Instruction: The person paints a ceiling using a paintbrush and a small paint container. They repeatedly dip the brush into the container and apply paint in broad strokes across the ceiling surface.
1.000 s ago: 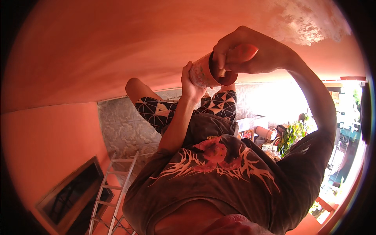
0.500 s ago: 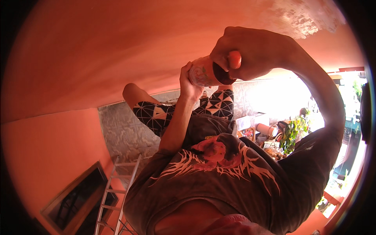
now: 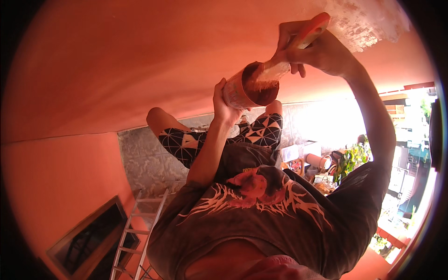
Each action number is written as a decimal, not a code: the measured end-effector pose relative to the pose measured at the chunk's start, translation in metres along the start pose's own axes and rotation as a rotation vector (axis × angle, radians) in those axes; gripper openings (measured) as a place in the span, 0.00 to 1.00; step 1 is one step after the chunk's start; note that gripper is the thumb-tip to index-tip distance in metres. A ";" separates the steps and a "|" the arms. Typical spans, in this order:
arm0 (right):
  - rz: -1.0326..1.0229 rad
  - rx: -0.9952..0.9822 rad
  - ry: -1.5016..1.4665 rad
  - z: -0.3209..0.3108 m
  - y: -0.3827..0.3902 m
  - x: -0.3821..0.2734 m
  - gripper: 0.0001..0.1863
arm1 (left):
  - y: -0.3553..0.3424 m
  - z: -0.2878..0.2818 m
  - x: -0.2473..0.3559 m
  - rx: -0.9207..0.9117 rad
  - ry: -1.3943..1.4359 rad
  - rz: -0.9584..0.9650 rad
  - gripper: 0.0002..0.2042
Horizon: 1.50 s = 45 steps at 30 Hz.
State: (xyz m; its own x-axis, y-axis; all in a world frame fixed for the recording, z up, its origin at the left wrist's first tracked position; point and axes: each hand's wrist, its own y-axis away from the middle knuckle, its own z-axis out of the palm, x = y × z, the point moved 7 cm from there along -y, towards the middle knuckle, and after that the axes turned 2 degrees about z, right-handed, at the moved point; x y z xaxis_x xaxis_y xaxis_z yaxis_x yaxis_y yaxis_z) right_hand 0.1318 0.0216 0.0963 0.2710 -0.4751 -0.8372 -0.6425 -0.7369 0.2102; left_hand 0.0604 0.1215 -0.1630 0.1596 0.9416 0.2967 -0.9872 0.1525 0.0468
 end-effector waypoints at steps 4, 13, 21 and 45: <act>0.032 0.166 -0.302 -0.002 0.008 0.049 0.06 | 0.000 -0.014 -0.003 0.097 0.032 -0.026 0.29; -0.047 0.471 -0.843 -0.001 0.013 0.118 0.06 | -0.008 -0.014 0.011 0.097 0.011 -0.021 0.28; -0.139 0.738 -1.498 0.016 0.044 0.195 0.07 | -0.018 0.000 -0.018 0.074 -0.081 -0.121 0.34; -0.386 0.275 -2.067 0.046 0.019 0.180 0.06 | -0.029 0.074 -0.014 -0.134 0.022 -0.257 0.33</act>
State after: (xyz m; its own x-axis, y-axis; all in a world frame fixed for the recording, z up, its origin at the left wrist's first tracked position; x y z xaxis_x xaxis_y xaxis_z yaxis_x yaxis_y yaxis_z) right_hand 0.1350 -0.0555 -0.0735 -0.4811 0.8748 -0.0581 -0.8767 -0.4799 0.0330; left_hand 0.0867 0.0813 -0.0980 0.4056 0.8731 0.2706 -0.9058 0.4237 -0.0094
